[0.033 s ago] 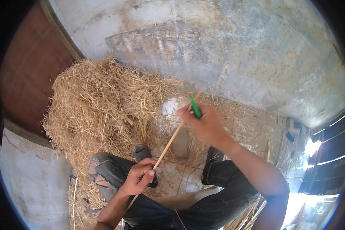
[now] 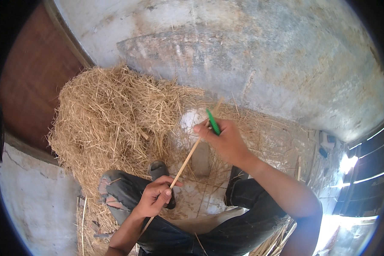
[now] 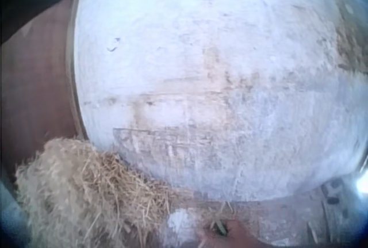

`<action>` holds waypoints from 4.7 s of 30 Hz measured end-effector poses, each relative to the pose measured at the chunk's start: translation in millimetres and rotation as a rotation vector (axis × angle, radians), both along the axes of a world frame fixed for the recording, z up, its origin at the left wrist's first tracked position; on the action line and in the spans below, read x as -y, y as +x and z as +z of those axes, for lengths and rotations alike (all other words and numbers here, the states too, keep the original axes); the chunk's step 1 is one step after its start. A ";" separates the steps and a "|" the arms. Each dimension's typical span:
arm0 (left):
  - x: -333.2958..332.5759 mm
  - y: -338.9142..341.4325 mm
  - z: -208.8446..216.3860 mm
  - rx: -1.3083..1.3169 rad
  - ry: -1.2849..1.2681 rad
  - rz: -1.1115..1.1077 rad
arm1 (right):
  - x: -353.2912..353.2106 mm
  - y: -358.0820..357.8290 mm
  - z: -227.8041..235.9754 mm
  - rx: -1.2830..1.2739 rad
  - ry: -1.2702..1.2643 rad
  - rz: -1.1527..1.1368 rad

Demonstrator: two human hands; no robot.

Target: The person strips layers from a bamboo pole using a small green-handled utility knife, holding the pole with their left hand and running the blade along its length with their right hand.

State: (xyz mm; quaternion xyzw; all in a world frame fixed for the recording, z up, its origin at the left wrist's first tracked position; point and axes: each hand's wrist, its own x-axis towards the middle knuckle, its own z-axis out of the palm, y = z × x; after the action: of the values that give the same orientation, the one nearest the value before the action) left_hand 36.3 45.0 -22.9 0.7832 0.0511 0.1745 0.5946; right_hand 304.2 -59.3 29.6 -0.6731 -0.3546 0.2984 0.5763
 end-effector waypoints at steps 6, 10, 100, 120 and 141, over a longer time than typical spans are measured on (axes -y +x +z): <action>-0.4 -2.4 -0.1 -0.045 -0.114 -0.003 | -0.9 -16.9 -4.0 0.021 -0.056 0.107; -4.1 -5.5 -4.8 -0.069 -0.175 -0.037 | 1.0 -32.6 -7.0 0.043 -0.055 0.225; -5.3 -16.2 -12.2 -0.022 -0.282 0.178 | 5.2 -37.0 -4.2 0.073 -0.146 0.494; -0.8 -8.1 -13.0 -0.098 0.018 0.303 | 3.3 -42.7 1.0 0.470 0.055 0.345; -3.8 -6.9 -7.6 -0.080 -0.396 0.323 | -0.7 -31.5 6.5 0.370 -0.113 0.278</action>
State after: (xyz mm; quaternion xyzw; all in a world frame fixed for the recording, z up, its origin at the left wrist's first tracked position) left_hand 29.4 48.8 -30.5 0.6395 0.2321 0.2225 0.6983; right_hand 272.7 -58.6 36.1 -0.6922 -0.5263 0.2659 0.4161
